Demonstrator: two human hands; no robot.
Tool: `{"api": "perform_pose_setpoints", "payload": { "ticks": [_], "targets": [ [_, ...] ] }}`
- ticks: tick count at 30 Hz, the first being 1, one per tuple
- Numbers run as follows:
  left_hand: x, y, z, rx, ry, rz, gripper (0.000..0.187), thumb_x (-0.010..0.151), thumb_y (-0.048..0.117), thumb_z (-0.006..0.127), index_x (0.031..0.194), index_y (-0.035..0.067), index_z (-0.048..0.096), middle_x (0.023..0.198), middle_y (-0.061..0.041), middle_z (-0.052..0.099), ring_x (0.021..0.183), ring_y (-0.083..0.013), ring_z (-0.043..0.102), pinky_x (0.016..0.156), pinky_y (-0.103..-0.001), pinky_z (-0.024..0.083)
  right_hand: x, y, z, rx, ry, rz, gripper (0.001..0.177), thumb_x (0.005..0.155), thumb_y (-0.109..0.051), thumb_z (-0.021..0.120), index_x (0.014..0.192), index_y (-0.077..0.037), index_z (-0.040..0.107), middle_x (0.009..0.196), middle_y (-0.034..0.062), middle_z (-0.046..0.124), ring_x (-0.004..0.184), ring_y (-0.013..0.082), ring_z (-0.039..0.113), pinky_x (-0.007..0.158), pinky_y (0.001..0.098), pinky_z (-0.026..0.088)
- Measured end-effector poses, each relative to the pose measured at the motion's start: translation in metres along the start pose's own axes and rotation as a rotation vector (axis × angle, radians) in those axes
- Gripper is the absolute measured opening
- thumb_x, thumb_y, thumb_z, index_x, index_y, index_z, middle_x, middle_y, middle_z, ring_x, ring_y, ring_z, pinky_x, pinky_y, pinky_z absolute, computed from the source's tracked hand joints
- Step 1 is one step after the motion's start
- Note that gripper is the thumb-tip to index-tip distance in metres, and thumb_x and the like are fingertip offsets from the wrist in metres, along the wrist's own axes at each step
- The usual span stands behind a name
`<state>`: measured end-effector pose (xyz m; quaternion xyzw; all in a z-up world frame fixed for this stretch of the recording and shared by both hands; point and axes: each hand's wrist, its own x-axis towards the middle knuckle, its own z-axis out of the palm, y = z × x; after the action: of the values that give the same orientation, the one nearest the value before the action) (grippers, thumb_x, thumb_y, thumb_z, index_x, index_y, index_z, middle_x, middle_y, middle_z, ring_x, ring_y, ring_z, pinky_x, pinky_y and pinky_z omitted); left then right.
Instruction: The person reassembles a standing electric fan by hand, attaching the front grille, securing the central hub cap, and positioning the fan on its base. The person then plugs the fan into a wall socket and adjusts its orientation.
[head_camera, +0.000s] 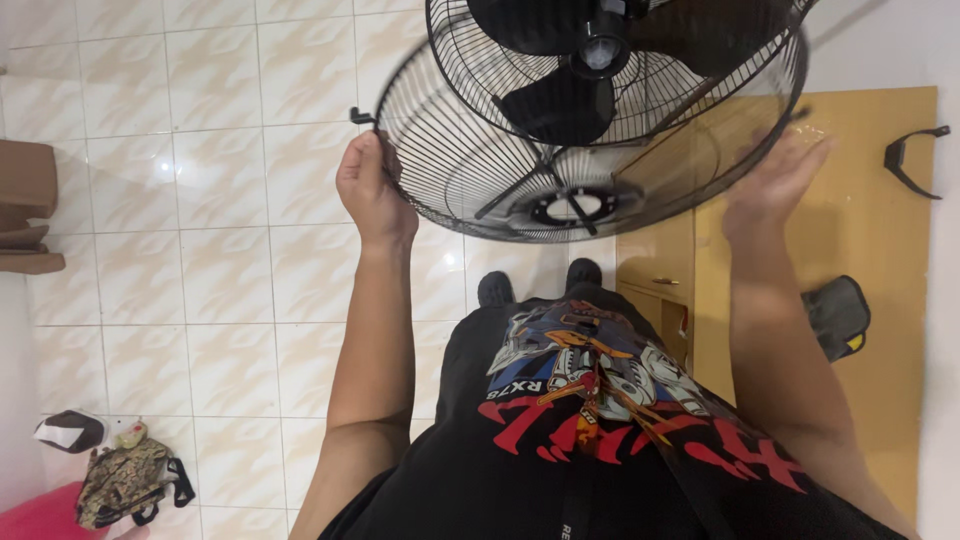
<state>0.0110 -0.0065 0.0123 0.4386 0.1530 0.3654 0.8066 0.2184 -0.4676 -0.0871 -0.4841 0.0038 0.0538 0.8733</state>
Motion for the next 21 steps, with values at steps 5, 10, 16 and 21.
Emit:
{"api": "perform_pose_setpoints", "payload": {
  "ticks": [5, 10, 16, 21],
  "targets": [
    [0.004, -0.006, 0.007, -0.185, 0.121, -0.137, 0.024, 0.107, 0.026, 0.056, 0.090, 0.009, 0.058, 0.071, 0.002, 0.050, 0.060, -0.0086, 0.040, 0.054, -0.026, 0.031, -0.047, 0.015, 0.029, 0.196, 0.057, 0.589, 0.097, 0.097, -0.078, 0.020, 0.157, -0.003, 0.032, 0.155, 0.0197, 0.044, 0.144, 0.0381, 0.042, 0.120, 0.0571, 0.030],
    [0.005, -0.030, 0.001, -0.226, 0.305, -0.304, 0.034, 0.104, 0.043, 0.052, 0.083, 0.016, 0.053, 0.062, 0.006, 0.042, 0.051, -0.0074, 0.034, 0.046, -0.026, 0.025, -0.063, 0.039, 0.078, 0.600, -0.453, 0.349, 0.058, 0.116, -0.046, 0.028, 0.135, -0.001, 0.058, 0.133, 0.0184, 0.067, 0.120, 0.0342, 0.059, 0.105, 0.0468, 0.044],
    [-0.015, -0.069, -0.016, -0.143, 0.519, -0.483, 0.051, 0.095, 0.067, 0.039, 0.087, 0.018, 0.050, 0.065, 0.005, 0.043, 0.058, -0.0130, 0.039, 0.057, -0.034, 0.032, -0.052, 0.009, 0.100, 0.323, 0.006, 0.235, 0.044, 0.109, -0.034, 0.039, 0.129, -0.002, 0.062, 0.126, 0.0104, 0.070, 0.116, 0.0265, 0.065, 0.106, 0.0424, 0.052],
    [-0.034, -0.093, -0.023, -0.017, 0.608, -0.764, 0.079, 0.090, 0.075, 0.031, 0.129, 0.009, 0.050, 0.116, -0.007, 0.058, 0.103, -0.0233, 0.052, 0.100, -0.055, 0.033, -0.048, -0.015, 0.111, 0.024, 0.002, 0.024, 0.039, 0.114, -0.035, 0.048, 0.118, 0.001, 0.064, 0.111, 0.0092, 0.071, 0.098, 0.0182, 0.067, 0.091, 0.0328, 0.057]
  ]
}}
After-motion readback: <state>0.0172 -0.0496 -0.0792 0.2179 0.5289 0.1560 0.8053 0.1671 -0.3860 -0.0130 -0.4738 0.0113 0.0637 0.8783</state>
